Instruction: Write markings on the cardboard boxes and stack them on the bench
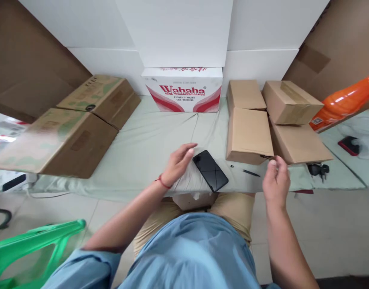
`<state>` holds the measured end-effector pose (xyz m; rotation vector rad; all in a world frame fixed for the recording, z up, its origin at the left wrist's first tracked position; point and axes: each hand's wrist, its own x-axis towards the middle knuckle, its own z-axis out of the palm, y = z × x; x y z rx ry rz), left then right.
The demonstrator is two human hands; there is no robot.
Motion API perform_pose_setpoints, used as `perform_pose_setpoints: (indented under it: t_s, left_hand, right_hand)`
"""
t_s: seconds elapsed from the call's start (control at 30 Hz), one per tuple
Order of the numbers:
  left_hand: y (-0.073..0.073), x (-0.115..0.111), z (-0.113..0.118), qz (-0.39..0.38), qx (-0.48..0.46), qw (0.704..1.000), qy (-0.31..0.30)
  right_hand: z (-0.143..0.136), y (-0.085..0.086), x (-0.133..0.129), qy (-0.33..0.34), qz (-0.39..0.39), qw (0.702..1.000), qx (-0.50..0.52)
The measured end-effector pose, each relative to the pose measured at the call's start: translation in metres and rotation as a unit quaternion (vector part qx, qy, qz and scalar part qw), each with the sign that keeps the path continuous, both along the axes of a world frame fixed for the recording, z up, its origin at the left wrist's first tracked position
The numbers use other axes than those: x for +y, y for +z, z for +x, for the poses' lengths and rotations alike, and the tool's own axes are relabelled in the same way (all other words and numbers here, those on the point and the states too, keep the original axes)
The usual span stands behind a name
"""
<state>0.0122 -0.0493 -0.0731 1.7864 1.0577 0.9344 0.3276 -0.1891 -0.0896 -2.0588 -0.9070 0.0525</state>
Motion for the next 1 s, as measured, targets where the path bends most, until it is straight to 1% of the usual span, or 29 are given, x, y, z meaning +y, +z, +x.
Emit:
perform_pose_setpoints:
  t_s: [0.03, 0.07, 0.13, 0.17, 0.23, 0.3, 0.33, 0.4, 0.47, 0.53, 0.57, 0.63, 0.67, 0.73, 0.77, 0.8, 0.87, 0.93, 0.97, 1.0]
  left_hand:
    - [0.001, -0.001, 0.027, -0.051, -0.035, 0.998, -0.027]
    - [0.002, -0.002, 0.052, -0.1, -0.065, 0.992, -0.04]
    - [0.005, -0.002, 0.092, -0.132, -0.078, 0.986, -0.062]
    - [0.007, -0.002, 0.106, -0.139, -0.081, 0.985, -0.068]
    - [0.012, -0.005, 0.121, -0.138, -0.087, 0.984, -0.075]
    - [0.019, -0.011, 0.119, -0.117, -0.108, 0.985, -0.069]
    - [0.024, -0.014, 0.113, -0.101, -0.127, 0.985, -0.06]
    - [0.034, -0.021, 0.091, -0.066, -0.182, 0.981, -0.032]
    - [0.044, -0.028, 0.06, -0.04, -0.247, 0.968, 0.001]
    - [0.05, -0.036, 0.025, -0.013, -0.305, 0.951, 0.045]
    - [0.051, -0.04, 0.007, 0.007, -0.327, 0.942, 0.08]
    - [0.048, -0.052, -0.029, 0.048, -0.356, 0.92, 0.153]
    - [0.045, -0.058, -0.046, 0.062, -0.365, 0.912, 0.179]
    - [0.035, -0.074, -0.076, 0.055, -0.364, 0.904, 0.217]
    - [0.031, -0.083, -0.088, 0.044, -0.357, 0.903, 0.236]
    - [0.027, -0.093, -0.099, 0.034, -0.345, 0.903, 0.255]
    - [0.024, -0.112, -0.113, 0.038, -0.295, 0.912, 0.282]
    - [0.027, -0.128, -0.119, 0.084, -0.209, 0.935, 0.272]
    - [0.03, -0.134, -0.12, 0.112, -0.157, 0.948, 0.252]
    - [0.033, -0.139, -0.119, 0.138, -0.105, 0.958, 0.227]
  right_hand:
    - [-0.001, 0.0, 0.005, -0.004, -0.001, 0.999, 0.033]
    - [-0.004, 0.0, 0.01, 0.005, 0.009, 0.997, 0.072]
    - [-0.011, 0.0, 0.016, 0.039, 0.052, 0.986, 0.153]
    - [-0.013, 0.002, 0.017, 0.059, 0.076, 0.979, 0.179]
    - [-0.018, 0.008, 0.015, 0.087, 0.12, 0.971, 0.19]
    - [-0.025, 0.02, 0.01, 0.11, 0.155, 0.966, 0.175]
    - [-0.031, 0.028, 0.007, 0.126, 0.17, 0.962, 0.17]
    - [-0.048, 0.043, 0.002, 0.174, 0.187, 0.951, 0.177]
    - [-0.072, 0.056, -0.001, 0.24, 0.188, 0.933, 0.192]
    - [-0.099, 0.063, -0.001, 0.329, 0.191, 0.901, 0.209]
    - [-0.112, 0.063, 0.001, 0.376, 0.194, 0.88, 0.215]
    - [-0.137, 0.059, 0.006, 0.462, 0.187, 0.838, 0.223]
    - [-0.148, 0.055, 0.008, 0.495, 0.176, 0.819, 0.229]
    - [-0.168, 0.044, 0.012, 0.539, 0.137, 0.786, 0.269]
    - [-0.178, 0.037, 0.014, 0.549, 0.112, 0.768, 0.311]
    - [-0.186, 0.03, 0.014, 0.545, 0.087, 0.748, 0.369]
    - [-0.201, 0.015, 0.013, 0.494, 0.04, 0.699, 0.516]
    - [-0.21, 0.004, 0.012, 0.41, 0.006, 0.642, 0.648]
    - [-0.213, -0.001, 0.011, 0.37, -0.006, 0.619, 0.693]
    - [-0.214, -0.004, 0.011, 0.336, -0.018, 0.603, 0.723]
